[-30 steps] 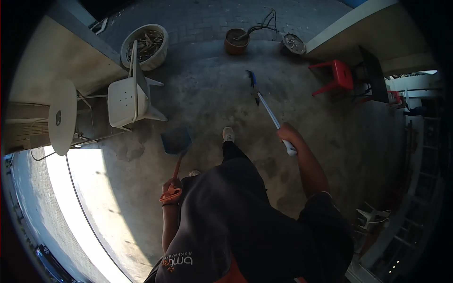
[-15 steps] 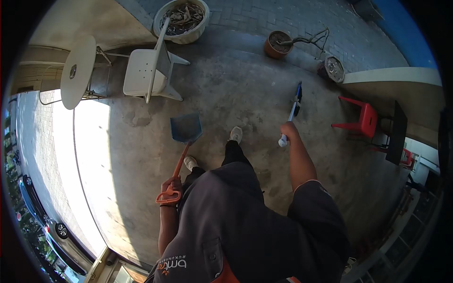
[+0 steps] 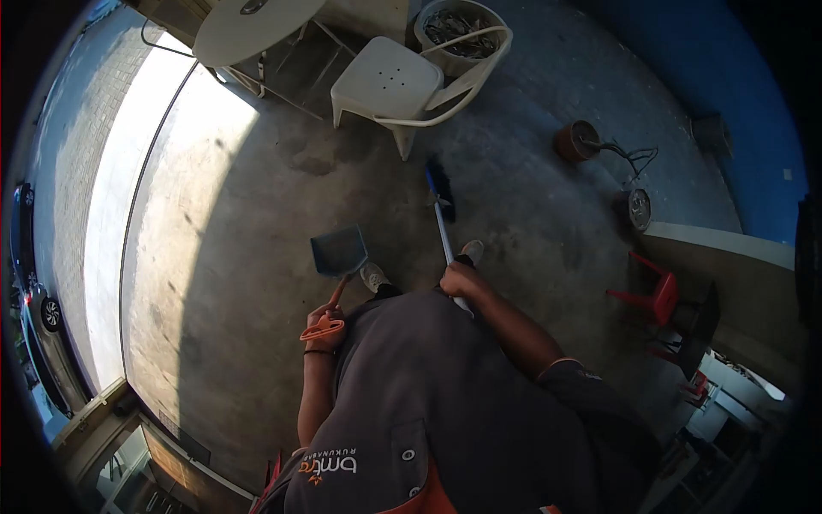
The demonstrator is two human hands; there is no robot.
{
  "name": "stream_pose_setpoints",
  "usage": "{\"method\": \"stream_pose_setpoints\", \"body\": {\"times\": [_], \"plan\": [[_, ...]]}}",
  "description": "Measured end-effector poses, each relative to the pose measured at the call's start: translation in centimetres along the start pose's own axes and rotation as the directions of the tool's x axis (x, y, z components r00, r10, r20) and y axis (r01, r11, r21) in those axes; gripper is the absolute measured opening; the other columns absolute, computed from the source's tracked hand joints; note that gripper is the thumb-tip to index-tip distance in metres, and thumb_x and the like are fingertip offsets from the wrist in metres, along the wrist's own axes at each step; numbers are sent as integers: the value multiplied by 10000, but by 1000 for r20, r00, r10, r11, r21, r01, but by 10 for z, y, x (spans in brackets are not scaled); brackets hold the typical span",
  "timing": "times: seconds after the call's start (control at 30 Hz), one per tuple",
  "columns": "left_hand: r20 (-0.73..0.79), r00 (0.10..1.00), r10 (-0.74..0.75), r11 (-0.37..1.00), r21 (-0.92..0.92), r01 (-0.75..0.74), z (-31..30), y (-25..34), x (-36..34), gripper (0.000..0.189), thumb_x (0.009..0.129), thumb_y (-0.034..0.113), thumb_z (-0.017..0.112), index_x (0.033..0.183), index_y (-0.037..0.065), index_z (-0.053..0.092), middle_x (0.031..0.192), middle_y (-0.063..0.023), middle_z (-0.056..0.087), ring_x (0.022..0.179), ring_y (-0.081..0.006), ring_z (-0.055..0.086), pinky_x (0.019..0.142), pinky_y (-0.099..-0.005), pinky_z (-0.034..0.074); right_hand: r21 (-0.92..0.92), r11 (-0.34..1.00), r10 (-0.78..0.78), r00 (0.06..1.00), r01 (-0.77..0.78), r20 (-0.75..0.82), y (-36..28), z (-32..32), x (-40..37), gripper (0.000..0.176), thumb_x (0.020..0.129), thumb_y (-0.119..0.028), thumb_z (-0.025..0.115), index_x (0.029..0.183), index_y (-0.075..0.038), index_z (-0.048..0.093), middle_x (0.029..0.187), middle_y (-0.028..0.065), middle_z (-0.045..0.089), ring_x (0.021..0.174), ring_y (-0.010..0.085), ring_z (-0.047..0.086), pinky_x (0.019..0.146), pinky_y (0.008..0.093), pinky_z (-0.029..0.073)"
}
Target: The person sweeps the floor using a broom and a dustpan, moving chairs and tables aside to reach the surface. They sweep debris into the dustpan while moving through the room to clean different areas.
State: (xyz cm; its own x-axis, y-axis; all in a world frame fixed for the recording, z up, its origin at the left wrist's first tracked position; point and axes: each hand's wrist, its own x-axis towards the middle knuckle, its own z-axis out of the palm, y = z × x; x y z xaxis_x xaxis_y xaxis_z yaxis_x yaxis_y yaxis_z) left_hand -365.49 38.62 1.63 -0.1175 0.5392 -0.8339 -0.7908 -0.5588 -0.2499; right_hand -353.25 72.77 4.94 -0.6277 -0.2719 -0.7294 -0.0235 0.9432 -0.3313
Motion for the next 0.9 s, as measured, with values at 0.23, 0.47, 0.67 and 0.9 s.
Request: {"method": "stream_pose_setpoints", "body": {"times": [0.23,0.47,0.67,0.9], "plan": [[112,989,93,963,-262,-61,-82,79,-56,122,819,33,483,880,-37,403,612,-43,452,487,-97,474,464,-207,433,830,520,174,976,-203,130,-80,-89,103,113,767,-57,551,805,33,609,615,75,554,477,134,541,432,270,446],[-10,955,297,915,-282,-287,-98,127,-69,405,837,21,428,1235,78,384,555,-9,426,483,-92,478,482,-210,451,803,561,241,967,-203,76,-140,-162,105,98,775,-76,543,818,12,553,592,49,513,445,114,502,416,269,425],[86,943,320,884,-384,-265,-105,163,-73,510,844,25,417,1331,114,299,550,-1,422,478,-85,474,487,-205,449,216,900,385,923,-379,11,-135,-189,109,174,728,-82,544,815,-8,675,750,152,643,702,250,648,661,352,509],[77,951,299,804,-557,-208,-108,192,-80,208,866,121,447,908,-83,456,535,-5,441,475,-90,466,461,-185,411,-466,884,-4,996,44,87,-79,-160,221,170,725,-130,544,796,-96,695,778,118,652,761,275,631,691,364,498]]}}
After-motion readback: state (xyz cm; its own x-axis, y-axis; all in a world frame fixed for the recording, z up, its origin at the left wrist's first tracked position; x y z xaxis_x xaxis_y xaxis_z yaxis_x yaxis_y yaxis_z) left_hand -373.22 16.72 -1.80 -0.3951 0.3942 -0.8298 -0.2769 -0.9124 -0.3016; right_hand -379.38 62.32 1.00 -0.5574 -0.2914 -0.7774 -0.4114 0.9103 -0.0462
